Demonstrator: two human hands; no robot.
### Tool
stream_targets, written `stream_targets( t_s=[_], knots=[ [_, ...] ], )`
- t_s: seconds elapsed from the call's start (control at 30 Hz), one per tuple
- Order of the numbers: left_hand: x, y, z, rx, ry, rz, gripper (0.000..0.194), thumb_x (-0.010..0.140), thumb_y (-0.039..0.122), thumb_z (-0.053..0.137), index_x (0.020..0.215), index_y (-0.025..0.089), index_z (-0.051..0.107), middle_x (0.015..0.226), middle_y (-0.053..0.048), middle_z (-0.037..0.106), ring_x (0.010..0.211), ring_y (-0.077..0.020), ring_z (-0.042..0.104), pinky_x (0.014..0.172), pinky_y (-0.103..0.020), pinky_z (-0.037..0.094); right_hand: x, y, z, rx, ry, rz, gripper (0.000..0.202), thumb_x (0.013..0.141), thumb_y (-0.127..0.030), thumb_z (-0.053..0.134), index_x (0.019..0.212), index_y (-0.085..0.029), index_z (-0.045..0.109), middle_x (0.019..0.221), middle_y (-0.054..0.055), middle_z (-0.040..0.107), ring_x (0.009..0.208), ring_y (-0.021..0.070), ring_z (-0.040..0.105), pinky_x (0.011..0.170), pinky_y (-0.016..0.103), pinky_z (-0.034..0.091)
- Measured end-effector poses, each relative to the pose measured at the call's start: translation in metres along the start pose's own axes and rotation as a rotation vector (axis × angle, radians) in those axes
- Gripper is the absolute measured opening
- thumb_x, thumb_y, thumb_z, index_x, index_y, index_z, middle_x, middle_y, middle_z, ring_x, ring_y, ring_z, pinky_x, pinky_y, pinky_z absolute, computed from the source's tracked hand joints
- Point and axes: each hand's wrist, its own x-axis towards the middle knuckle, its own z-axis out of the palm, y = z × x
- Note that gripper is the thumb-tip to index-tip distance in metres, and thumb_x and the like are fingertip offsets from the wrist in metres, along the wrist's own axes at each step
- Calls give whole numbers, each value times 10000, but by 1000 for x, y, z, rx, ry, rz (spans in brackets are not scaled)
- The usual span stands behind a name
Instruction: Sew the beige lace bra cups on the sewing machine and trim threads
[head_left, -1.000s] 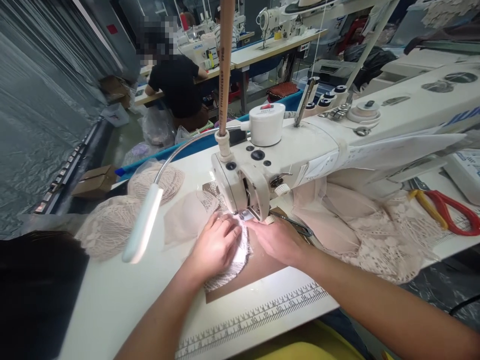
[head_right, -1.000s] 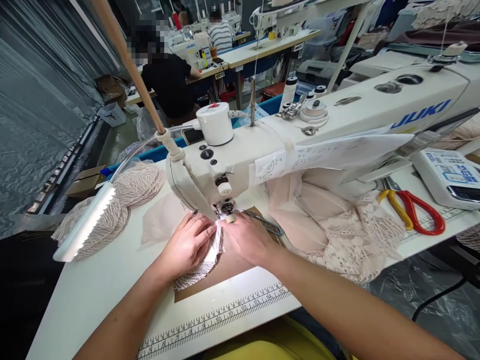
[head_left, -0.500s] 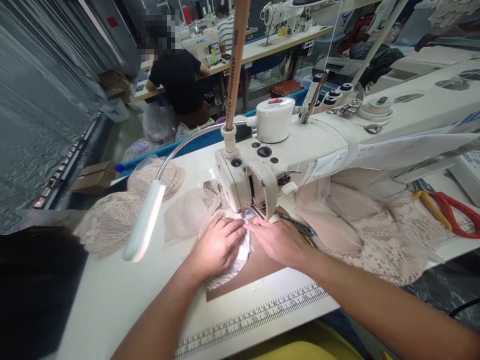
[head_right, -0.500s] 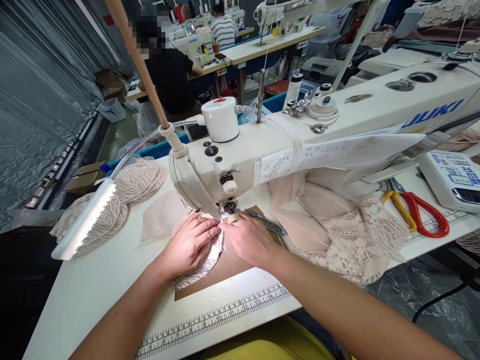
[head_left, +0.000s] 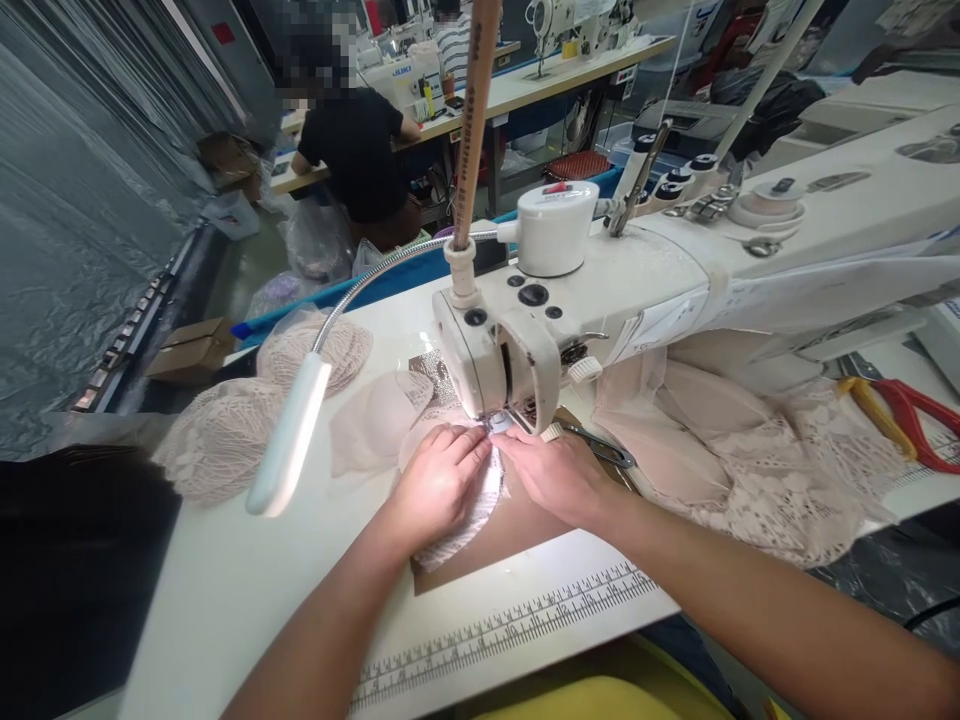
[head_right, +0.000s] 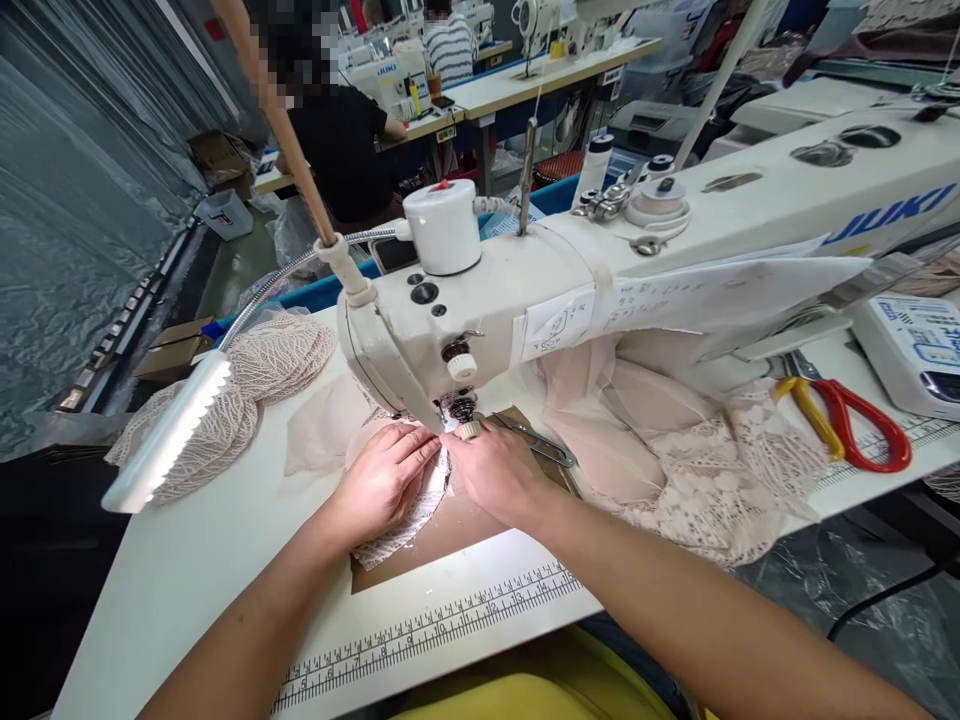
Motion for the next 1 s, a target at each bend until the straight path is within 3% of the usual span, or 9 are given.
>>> stream_targets(
  t_s=[0.5,0.73,1.0],
  knots=[
    [0,-7,1,20,-9,9,361,900,136,444,1252,127,526,1246,-125,599,1109,-269,511,929,-464,448,-2,4,2,36,54,-63,349,861,-106,426,1089,-228,661,860,38,668,719,155,551,603,263,361],
    [2,-10,-2,50,-30,-45,329,930,205,426,1221,127,556,1239,-123,605,1090,-276,524,949,-469,426,0,3,1,2,-3,-45,361,869,-131,416,1113,-239,658,881,53,675,778,182,581,624,284,362],
    [-3,-7,-9,101,-89,-89,391,911,318,453,1232,122,557,1280,-168,554,1171,-343,476,970,-525,380,-2,6,5,82,70,-36,372,854,-110,421,1119,-225,655,861,64,657,773,175,570,644,267,381]
  ],
)
